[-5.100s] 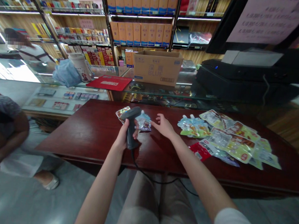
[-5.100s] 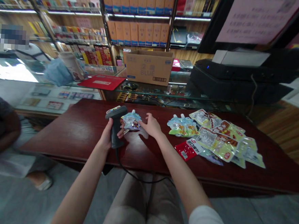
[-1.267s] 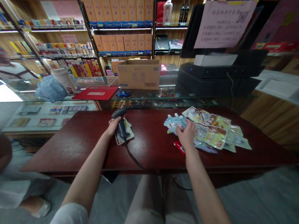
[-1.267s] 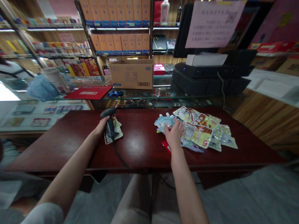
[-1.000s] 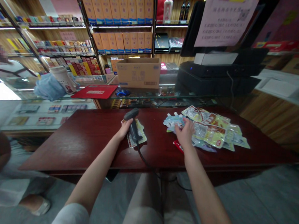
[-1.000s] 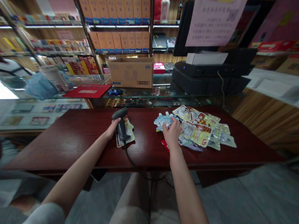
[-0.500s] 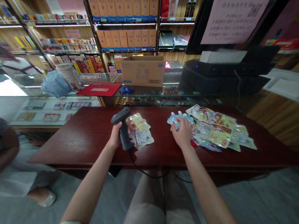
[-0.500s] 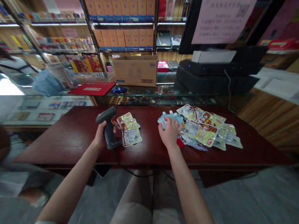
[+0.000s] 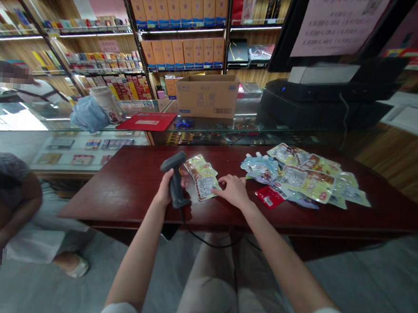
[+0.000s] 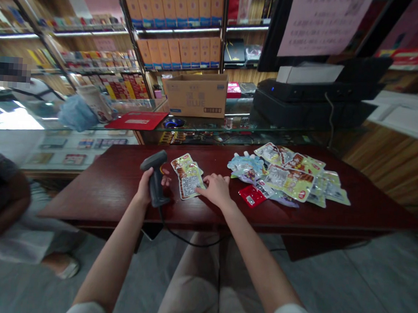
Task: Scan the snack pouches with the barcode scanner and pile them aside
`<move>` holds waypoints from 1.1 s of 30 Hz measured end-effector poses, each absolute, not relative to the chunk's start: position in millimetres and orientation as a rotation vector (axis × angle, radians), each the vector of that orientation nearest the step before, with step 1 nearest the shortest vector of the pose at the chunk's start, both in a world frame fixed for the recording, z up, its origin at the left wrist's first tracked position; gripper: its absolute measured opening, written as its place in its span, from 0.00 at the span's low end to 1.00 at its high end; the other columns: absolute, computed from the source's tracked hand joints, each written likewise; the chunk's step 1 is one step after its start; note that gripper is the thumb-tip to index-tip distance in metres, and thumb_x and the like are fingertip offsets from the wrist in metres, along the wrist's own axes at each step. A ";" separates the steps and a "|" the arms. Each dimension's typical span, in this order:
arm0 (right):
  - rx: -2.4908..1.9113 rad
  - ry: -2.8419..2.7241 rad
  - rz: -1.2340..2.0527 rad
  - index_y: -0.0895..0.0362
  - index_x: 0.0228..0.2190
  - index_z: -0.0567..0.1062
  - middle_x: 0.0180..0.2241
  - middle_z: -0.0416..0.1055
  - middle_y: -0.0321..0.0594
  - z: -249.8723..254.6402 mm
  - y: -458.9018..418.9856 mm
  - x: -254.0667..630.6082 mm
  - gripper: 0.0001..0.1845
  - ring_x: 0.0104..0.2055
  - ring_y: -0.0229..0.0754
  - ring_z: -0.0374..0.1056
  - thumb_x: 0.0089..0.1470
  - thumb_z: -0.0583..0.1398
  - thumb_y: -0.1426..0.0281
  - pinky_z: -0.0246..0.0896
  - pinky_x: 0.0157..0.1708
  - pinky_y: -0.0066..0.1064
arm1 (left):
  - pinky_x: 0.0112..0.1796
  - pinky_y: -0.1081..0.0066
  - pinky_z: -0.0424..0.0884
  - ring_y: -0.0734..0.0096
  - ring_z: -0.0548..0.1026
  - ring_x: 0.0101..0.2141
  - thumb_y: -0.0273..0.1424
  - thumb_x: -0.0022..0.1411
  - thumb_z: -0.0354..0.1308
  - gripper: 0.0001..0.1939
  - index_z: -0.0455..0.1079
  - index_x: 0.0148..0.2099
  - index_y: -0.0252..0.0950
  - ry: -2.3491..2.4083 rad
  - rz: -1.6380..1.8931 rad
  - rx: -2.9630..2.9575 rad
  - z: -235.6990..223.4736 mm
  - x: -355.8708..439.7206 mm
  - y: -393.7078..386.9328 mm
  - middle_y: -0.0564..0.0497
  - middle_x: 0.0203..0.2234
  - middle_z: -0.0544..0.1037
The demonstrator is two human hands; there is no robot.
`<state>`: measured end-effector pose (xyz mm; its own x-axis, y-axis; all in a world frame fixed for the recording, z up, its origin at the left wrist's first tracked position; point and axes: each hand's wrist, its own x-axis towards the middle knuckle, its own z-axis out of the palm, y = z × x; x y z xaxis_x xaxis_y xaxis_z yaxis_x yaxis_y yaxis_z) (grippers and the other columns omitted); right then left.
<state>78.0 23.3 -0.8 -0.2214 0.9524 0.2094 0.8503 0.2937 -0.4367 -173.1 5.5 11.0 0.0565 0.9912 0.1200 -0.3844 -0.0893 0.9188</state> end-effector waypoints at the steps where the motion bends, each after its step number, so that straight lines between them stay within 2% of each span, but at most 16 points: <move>1: -1.607 -2.135 0.324 0.55 0.36 0.81 0.38 0.77 0.43 -1.4 23.2 77.5 0.20 0.43 0.50 0.69 0.52 0.66 0.51 0.48 0.46 0.41 | 0.33 0.66 0.71 0.68 0.72 0.22 0.55 0.55 0.59 0.28 0.75 0.36 0.32 0.798 1.394 1.026 11.8 -174.1 4.9 0.54 0.14 0.68; 8: -1.640 -2.073 0.447 0.56 0.35 0.77 0.40 0.77 0.43 -7.2 25.3 77.0 0.14 0.45 0.51 0.71 0.48 0.68 0.61 0.50 0.45 0.40 | 0.28 0.69 0.67 0.71 0.69 0.20 0.54 0.54 0.60 0.27 0.74 0.36 0.32 0.785 1.349 1.017 11.1 -178.7 3.9 0.54 0.15 0.68; 14: -1.615 -1.902 0.503 0.54 0.37 0.68 0.38 0.77 0.42 -22.4 33.4 90.0 0.16 0.43 0.51 0.73 0.47 0.66 0.66 0.55 0.49 0.43 | 0.29 0.68 0.68 0.69 0.70 0.21 0.54 0.55 0.60 0.26 0.73 0.36 0.33 0.786 1.246 1.043 6.4 -178.4 4.3 0.52 0.16 0.71; 19: -1.476 -1.604 0.602 0.52 0.38 0.62 0.36 0.73 0.41 -36.7 47.8 113.6 0.19 0.39 0.50 0.73 0.46 0.62 0.67 0.65 0.42 0.40 | 0.30 0.66 0.68 0.67 0.70 0.21 0.53 0.56 0.59 0.25 0.74 0.36 0.33 0.779 1.225 1.072 7.2 -176.4 1.9 0.53 0.15 0.69; 22: -1.366 -1.434 0.529 0.51 0.40 0.60 0.35 0.71 0.40 -40.1 54.2 124.7 0.19 0.39 0.49 0.72 0.46 0.60 0.67 0.67 0.43 0.41 | 0.29 0.67 0.67 0.68 0.70 0.21 0.54 0.55 0.60 0.26 0.73 0.36 0.33 0.747 1.205 1.086 8.4 -172.8 -0.2 0.53 0.15 0.69; 25: -1.307 -1.320 0.458 0.53 0.43 0.60 0.38 0.71 0.42 -37.8 56.1 129.4 0.19 0.41 0.48 0.72 0.48 0.58 0.68 0.68 0.46 0.42 | 0.28 0.68 0.66 0.68 0.70 0.21 0.55 0.54 0.61 0.26 0.72 0.34 0.33 0.725 1.173 1.101 9.1 -164.1 -0.7 0.52 0.15 0.70; 30: -1.337 -1.267 0.400 0.56 0.49 0.58 0.47 0.71 0.53 -28.9 54.1 130.8 0.21 0.48 0.48 0.72 0.53 0.56 0.70 0.66 0.52 0.43 | 0.26 0.69 0.64 0.69 0.69 0.20 0.56 0.54 0.61 0.28 0.72 0.34 0.33 0.656 1.099 1.102 10.8 -135.8 1.2 0.51 0.16 0.71; 33: -1.378 -1.259 0.367 0.57 0.51 0.58 0.48 0.72 0.54 -26.0 52.7 131.6 0.24 0.49 0.49 0.72 0.53 0.56 0.72 0.66 0.53 0.44 | 0.26 0.69 0.65 0.69 0.69 0.19 0.57 0.54 0.60 0.28 0.72 0.34 0.34 0.600 1.052 1.106 11.7 -115.3 0.8 0.51 0.16 0.71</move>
